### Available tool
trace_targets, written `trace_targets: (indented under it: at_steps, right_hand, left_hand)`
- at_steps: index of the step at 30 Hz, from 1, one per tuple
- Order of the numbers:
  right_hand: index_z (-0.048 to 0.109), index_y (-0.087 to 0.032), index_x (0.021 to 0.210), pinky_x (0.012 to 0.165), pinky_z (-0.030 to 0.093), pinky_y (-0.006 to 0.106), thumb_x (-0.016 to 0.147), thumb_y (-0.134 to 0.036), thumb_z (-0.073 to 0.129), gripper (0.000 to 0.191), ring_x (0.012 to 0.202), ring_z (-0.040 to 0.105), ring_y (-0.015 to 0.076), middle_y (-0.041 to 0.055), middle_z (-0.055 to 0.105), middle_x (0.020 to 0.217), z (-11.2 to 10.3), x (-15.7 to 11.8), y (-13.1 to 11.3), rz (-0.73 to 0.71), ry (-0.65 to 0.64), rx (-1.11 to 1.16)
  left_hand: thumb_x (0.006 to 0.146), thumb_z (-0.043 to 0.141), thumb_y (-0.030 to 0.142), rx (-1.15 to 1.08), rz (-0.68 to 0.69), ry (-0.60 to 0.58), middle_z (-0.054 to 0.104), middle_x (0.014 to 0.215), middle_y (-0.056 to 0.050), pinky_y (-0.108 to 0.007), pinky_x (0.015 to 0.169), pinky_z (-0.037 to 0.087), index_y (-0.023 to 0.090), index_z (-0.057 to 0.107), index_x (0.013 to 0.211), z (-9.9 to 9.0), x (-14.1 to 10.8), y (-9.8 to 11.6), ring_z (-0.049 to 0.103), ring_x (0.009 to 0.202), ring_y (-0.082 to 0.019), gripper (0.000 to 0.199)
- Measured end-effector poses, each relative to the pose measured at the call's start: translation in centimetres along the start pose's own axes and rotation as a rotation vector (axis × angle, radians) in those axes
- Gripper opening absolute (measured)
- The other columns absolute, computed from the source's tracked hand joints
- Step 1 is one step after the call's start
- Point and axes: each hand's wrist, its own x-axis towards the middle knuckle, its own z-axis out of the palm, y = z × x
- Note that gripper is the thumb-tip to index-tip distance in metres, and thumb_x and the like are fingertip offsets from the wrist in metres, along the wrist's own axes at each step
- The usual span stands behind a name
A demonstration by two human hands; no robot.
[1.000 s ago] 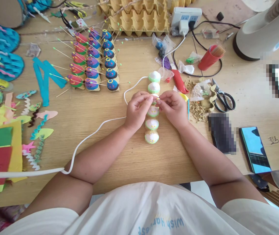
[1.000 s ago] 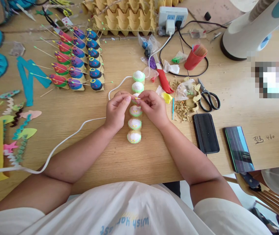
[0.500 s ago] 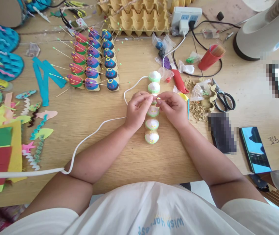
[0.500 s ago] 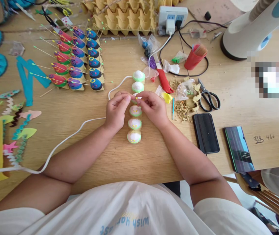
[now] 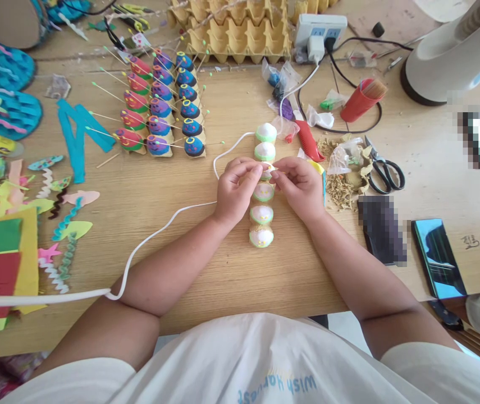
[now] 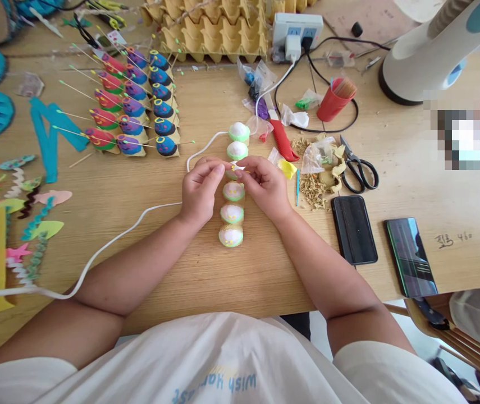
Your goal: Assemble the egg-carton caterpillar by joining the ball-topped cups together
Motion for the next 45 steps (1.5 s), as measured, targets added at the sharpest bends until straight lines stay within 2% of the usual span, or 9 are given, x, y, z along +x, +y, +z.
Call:
trace_targets:
  at_steps: [7, 16, 22, 27, 31, 37, 45]
  right_hand:
    - [0.077, -0.028, 0.101, 0.06, 0.049, 0.036, 0.102, -0.062, 0.073, 0.035, 0.066, 0.064, 0.0162, 0.0019, 0.076, 0.084, -0.1, -0.1, -0.5, -0.138, 0.078, -0.175]
    - [0.077, -0.028, 0.102, 0.062, 0.05, 0.036, 0.103, -0.051, 0.073, 0.023, 0.067, 0.063, 0.0164, 0.0017, 0.076, 0.084, -0.1, 0.0, -1.0, -0.115, 0.078, -0.214]
    - [0.077, -0.028, 0.1, 0.065, 0.055, 0.037, 0.104, -0.057, 0.071, 0.029, 0.072, 0.068, 0.0177, 0.003, 0.078, 0.089, 0.0, 0.0, -0.7, -0.079, 0.08, -0.179]
    - [0.077, -0.028, 0.1, 0.066, 0.058, 0.036, 0.103, -0.055, 0.073, 0.027, 0.07, 0.069, 0.0169, 0.0017, 0.077, 0.086, 0.0, 0.2, -0.4, -0.036, 0.083, -0.076]
    - [0.079, -0.027, 0.097, 0.068, 0.056, 0.035, 0.1, -0.051, 0.076, 0.024, 0.073, 0.07, 0.0173, 0.0013, 0.078, 0.084, -0.1, 0.3, -0.2, -0.004, 0.054, -0.128]
    - [0.082, -0.024, 0.095, 0.068, 0.049, 0.033, 0.099, -0.041, 0.077, 0.018, 0.069, 0.061, 0.0151, 0.0005, 0.077, 0.081, -0.1, 0.3, -0.1, -0.018, 0.026, -0.263]
    - [0.08, -0.025, 0.095, 0.067, 0.045, 0.033, 0.098, -0.034, 0.077, 0.01, 0.064, 0.053, 0.0132, -0.0025, 0.067, 0.074, 0.0, 0.4, 0.1, -0.027, 0.017, -0.27]
  left_hand:
    - [0.104, 0.069, 0.07, 0.013, -0.004, -0.025, 0.08, 0.105, -0.004, -0.039, 0.109, 0.055, 0.03, 0.09, 0.101, -0.1, -0.1, 0.1, 0.073, 0.113, -0.023, 0.045]
    - [0.103, 0.068, 0.074, 0.057, 0.001, -0.053, 0.079, 0.108, -0.005, -0.042, 0.112, 0.054, 0.032, 0.092, 0.105, -0.2, -0.2, 0.3, 0.072, 0.116, -0.024, 0.048]
    - [0.105, 0.067, 0.072, 0.09, 0.031, -0.052, 0.079, 0.108, -0.006, -0.042, 0.11, 0.055, 0.033, 0.092, 0.107, -0.2, -0.3, 0.2, 0.072, 0.115, -0.024, 0.047]
    - [0.106, 0.068, 0.069, 0.086, 0.031, -0.017, 0.08, 0.105, -0.005, -0.044, 0.11, 0.054, 0.033, 0.091, 0.106, -0.2, -0.2, 0.4, 0.072, 0.113, -0.025, 0.043]
    - [0.106, 0.067, 0.068, 0.106, 0.033, 0.028, 0.082, 0.104, -0.004, -0.045, 0.109, 0.054, 0.032, 0.089, 0.103, -0.3, 0.0, 0.3, 0.073, 0.112, -0.025, 0.043]
    - [0.106, 0.069, 0.063, 0.128, 0.012, 0.06, 0.085, 0.108, -0.004, -0.043, 0.111, 0.055, 0.031, 0.087, 0.105, -0.2, 0.4, -0.8, 0.075, 0.114, -0.025, 0.037]
    - [0.107, 0.07, 0.051, 0.137, 0.012, 0.055, 0.085, 0.109, -0.004, -0.041, 0.11, 0.055, 0.03, 0.086, 0.105, -0.2, 0.5, -1.3, 0.076, 0.114, -0.024, 0.027]
